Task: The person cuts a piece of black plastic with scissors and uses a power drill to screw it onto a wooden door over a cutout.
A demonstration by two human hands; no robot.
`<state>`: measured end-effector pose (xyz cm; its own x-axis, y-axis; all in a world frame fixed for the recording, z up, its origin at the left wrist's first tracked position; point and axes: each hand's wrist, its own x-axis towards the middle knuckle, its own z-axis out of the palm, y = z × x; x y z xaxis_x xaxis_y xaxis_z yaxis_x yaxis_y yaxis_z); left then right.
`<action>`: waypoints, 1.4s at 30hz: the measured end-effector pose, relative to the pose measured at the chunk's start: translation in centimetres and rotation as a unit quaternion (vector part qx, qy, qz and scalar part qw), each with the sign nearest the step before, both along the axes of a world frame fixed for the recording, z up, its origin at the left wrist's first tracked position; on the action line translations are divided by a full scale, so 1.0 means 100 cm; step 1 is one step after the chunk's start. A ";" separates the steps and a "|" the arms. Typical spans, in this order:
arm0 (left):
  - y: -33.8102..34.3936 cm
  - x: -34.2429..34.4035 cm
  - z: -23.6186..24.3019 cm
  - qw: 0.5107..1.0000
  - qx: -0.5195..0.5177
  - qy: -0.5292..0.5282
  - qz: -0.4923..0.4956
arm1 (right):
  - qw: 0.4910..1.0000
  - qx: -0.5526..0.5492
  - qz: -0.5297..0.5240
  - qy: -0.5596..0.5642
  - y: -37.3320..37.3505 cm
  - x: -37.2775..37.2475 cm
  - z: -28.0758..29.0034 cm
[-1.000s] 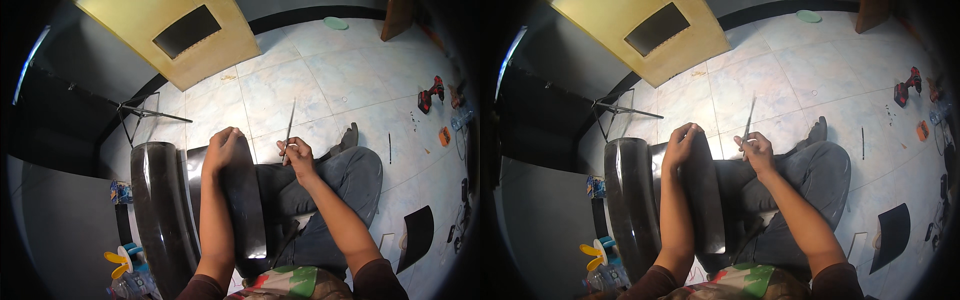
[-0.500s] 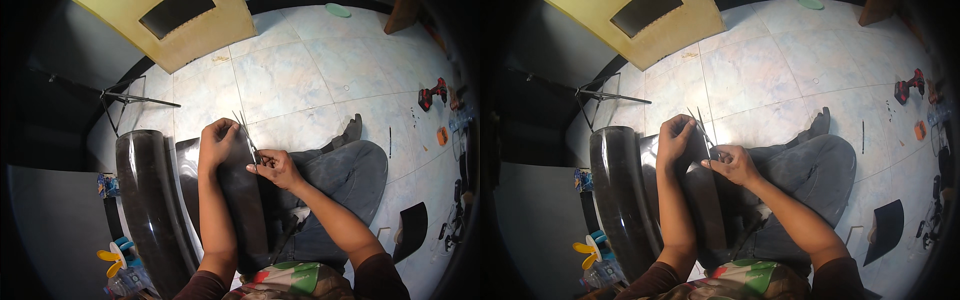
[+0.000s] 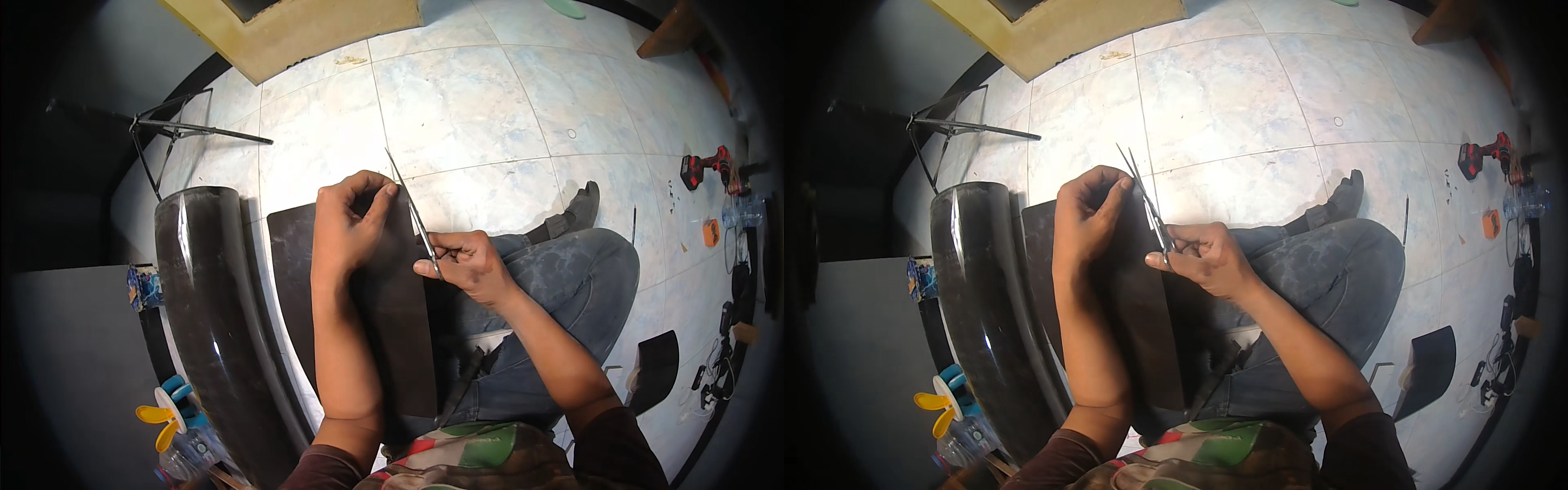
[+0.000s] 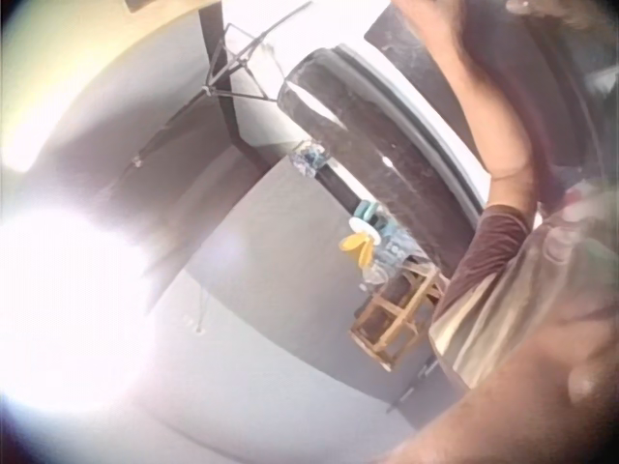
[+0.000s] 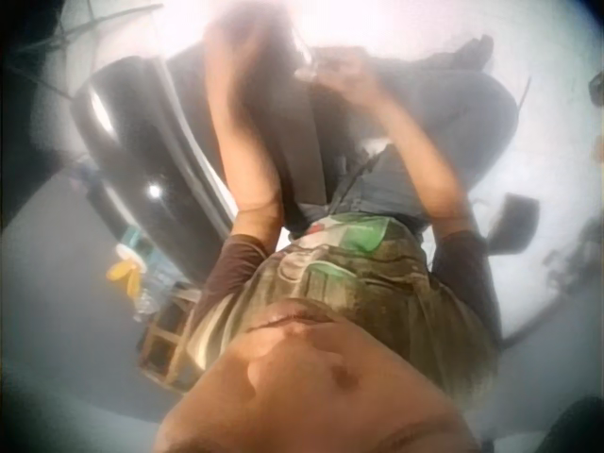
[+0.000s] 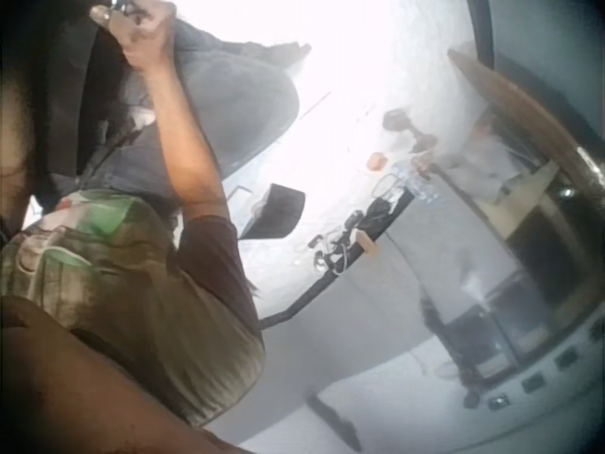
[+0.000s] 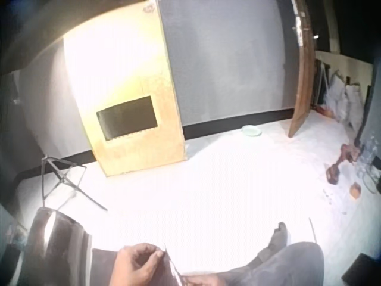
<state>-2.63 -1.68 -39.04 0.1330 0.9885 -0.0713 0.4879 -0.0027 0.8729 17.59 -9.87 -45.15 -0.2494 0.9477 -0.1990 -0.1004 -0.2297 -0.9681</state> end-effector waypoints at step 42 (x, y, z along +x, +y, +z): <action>0.002 -0.008 -0.010 0.997 0.043 -0.056 -0.007 | 0.998 -0.027 0.059 -0.016 0.009 0.015 0.010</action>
<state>-3.46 -1.48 -40.06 0.1483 0.9885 0.0290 0.3866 -0.0850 0.9183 19.12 -8.99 -44.14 -0.3516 0.8997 -0.2587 -0.0385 -0.2900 -0.9563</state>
